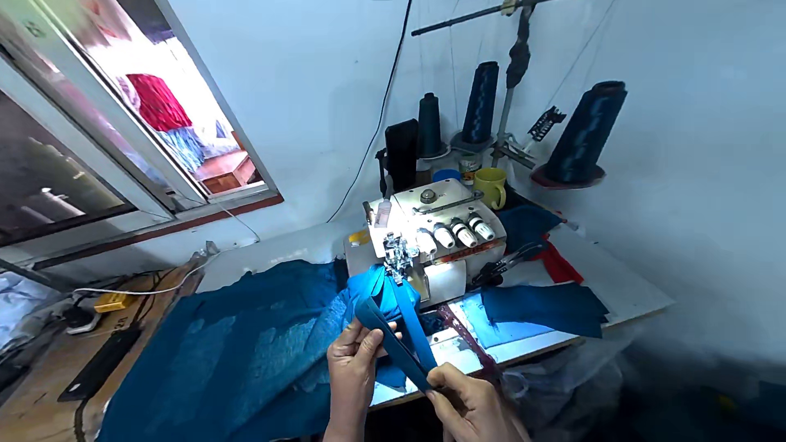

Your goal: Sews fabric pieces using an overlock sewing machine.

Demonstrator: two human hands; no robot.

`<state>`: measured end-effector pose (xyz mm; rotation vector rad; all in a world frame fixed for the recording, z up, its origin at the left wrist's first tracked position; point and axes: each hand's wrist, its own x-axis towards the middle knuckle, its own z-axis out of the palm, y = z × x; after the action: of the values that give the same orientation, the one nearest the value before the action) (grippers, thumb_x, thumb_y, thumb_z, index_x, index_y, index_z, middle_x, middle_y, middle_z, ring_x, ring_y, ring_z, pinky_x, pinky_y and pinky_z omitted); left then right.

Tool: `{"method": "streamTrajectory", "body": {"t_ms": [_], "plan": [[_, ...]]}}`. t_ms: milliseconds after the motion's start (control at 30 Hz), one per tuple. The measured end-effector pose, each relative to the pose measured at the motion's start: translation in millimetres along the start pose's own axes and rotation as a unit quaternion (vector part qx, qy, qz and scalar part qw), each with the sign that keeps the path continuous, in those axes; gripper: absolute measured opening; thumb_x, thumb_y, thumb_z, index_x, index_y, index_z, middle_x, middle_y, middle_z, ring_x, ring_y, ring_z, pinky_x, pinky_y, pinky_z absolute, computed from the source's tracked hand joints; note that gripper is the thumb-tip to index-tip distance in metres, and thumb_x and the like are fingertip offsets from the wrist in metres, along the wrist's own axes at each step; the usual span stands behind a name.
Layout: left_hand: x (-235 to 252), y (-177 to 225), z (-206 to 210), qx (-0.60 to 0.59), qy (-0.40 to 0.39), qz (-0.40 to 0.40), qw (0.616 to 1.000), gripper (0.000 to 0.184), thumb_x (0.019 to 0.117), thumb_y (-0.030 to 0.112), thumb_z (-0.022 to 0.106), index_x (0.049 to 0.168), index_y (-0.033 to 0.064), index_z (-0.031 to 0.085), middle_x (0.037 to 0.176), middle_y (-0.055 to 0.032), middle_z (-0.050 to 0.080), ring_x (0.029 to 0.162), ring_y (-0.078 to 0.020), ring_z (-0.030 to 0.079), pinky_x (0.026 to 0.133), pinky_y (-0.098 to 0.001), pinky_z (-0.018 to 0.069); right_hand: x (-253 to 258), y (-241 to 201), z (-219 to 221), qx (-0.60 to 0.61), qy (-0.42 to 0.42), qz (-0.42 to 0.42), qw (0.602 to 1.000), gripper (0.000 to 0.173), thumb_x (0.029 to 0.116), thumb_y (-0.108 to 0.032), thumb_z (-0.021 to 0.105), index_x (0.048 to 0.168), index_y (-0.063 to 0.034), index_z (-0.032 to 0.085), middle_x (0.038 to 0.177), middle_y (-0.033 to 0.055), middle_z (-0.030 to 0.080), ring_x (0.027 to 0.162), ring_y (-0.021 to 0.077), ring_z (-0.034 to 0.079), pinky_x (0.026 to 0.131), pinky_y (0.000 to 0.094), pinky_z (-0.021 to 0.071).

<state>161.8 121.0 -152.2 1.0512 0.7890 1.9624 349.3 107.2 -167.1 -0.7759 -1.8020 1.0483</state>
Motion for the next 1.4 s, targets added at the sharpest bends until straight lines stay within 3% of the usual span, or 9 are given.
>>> {"method": "streamTrajectory", "body": {"t_ms": [367,500,633,733,833,1000,1133,1333,1400], "plan": [[-37.3,0.5,2.6,0.013,-0.082,-0.061,0.995,0.029,0.0929,0.008,0.071,0.122,0.0055,0.073,0.1,-0.0102,0.078,0.086,-0.0182,0.077,0.076,-0.0336,0.0645,-28.0,-5.3,-1.0,0.107,0.028,0.095,0.989,0.021,0.0978,-0.003,0.063,0.117,0.0028,0.069,0.095,0.0056,0.074,0.053,0.0034,0.06,0.047,0.0221,0.0542],[-35.1,-4.2,-7.5,0.234,-0.169,0.053,0.956,0.025,0.1047,0.02,0.056,0.112,0.0032,0.073,0.096,-0.0011,0.074,0.082,-0.0043,0.068,0.074,-0.0214,0.0582,-38.3,-19.0,-6.3,0.149,-0.008,0.131,0.98,0.014,0.0958,-0.005,0.066,0.103,0.0046,0.074,0.089,0.0064,0.076,0.056,0.0044,0.065,0.053,0.0241,0.0578],[-0.9,7.2,-27.7,0.689,-0.241,0.278,0.625,0.025,0.1001,0.018,0.053,0.106,0.0094,0.076,0.11,-0.0071,0.073,0.109,-0.0259,0.067,0.09,-0.0436,0.0527,-29.8,-50.3,-14.2,0.176,-0.072,0.013,0.982,0.014,0.0968,-0.005,0.066,0.096,0.0075,0.073,0.091,0.0107,0.074,0.075,0.0099,0.071,0.069,0.0275,0.0615],[0.0,27.6,-41.6,0.812,-0.308,0.252,0.428,0.031,0.0874,0.003,0.064,0.116,0.007,0.075,0.124,-0.009,0.073,0.121,-0.0284,0.066,0.099,-0.0565,0.047,-0.5,-69.8,-10.1,0.144,-0.087,-0.119,0.979,0.019,0.1003,-0.007,0.061,0.098,0.0074,0.073,0.098,0.0137,0.074,0.094,0.0123,0.071,0.088,0.0275,0.0587],[-6.8,59.3,-45.9,0.806,-0.353,0.177,0.44,0.021,0.0866,-0.002,0.066,0.105,-0.0014,0.075,0.114,-0.0179,0.074,0.121,-0.0369,0.066,0.101,-0.0676,0.0438,35.8,-68.8,9.0,0.1,-0.098,-0.18,0.974,0.023,0.1051,-0.012,0.055,0.101,0.0055,0.07,0.097,0.0131,0.072,0.092,0.0112,0.069,0.085,0.0254,0.0567],[-7.4,126.2,-30.8,0.666,-0.49,0.147,0.542,0.038,0.1013,0.042,0.055,0.083,0.0118,0.069,0.081,-0.0042,0.07,0.087,-0.0255,0.069,0.077,-0.0461,0.0519,85.8,-64.0,21.1,-0.058,-0.237,-0.012,0.97,0.033,0.108,-0.017,0.045,0.117,0.0026,0.07,0.104,0.0167,0.072,0.098,0.0237,0.07,0.093,0.0398,0.0541],[19.4,142.8,-39.7,0.672,-0.436,0.053,0.596,0.031,0.1072,0.025,0.048,0.106,0.006,0.072,0.094,-0.0105,0.072,0.089,-0.0282,0.072,0.079,-0.0485,0.0594,106.2,-66.6,9.3,-0.126,-0.323,0.068,0.935,0.031,0.1079,-0.014,0.046,0.118,0.0025,0.07,0.108,0.0175,0.07,0.104,0.0245,0.066,0.095,0.0419,0.0505],[27.8,139.0,-16.8,0.506,-0.476,0.044,0.718,0.033,0.1066,0.033,0.052,0.092,0.0061,0.065,0.126,-0.0089,0.064,0.107,-0.008,0.064,0.09,-0.0243,0.0551,83.0,-84.2,-3.4,-0.066,-0.338,-0.032,0.938,0.03,0.1044,-0.009,0.042,0.097,0.0057,0.066,0.086,0.0167,0.063,0.082,0.0251,0.06,0.076,0.0421,0.0486],[25.1,148.2,-12.4,0.491,-0.503,0.041,0.71,0.035,0.1087,0.032,0.047,0.093,0.0052,0.063,0.101,-0.0096,0.065,0.096,-0.0148,0.063,0.086,-0.0314,0.0512,73.4,-87.4,-6.8,-0.019,-0.321,-0.082,0.943,0.028,0.105,-0.011,0.043,0.096,0.0022,0.066,0.084,0.0117,0.062,0.078,0.0176,0.058,0.071,0.0341,0.0477]]}}
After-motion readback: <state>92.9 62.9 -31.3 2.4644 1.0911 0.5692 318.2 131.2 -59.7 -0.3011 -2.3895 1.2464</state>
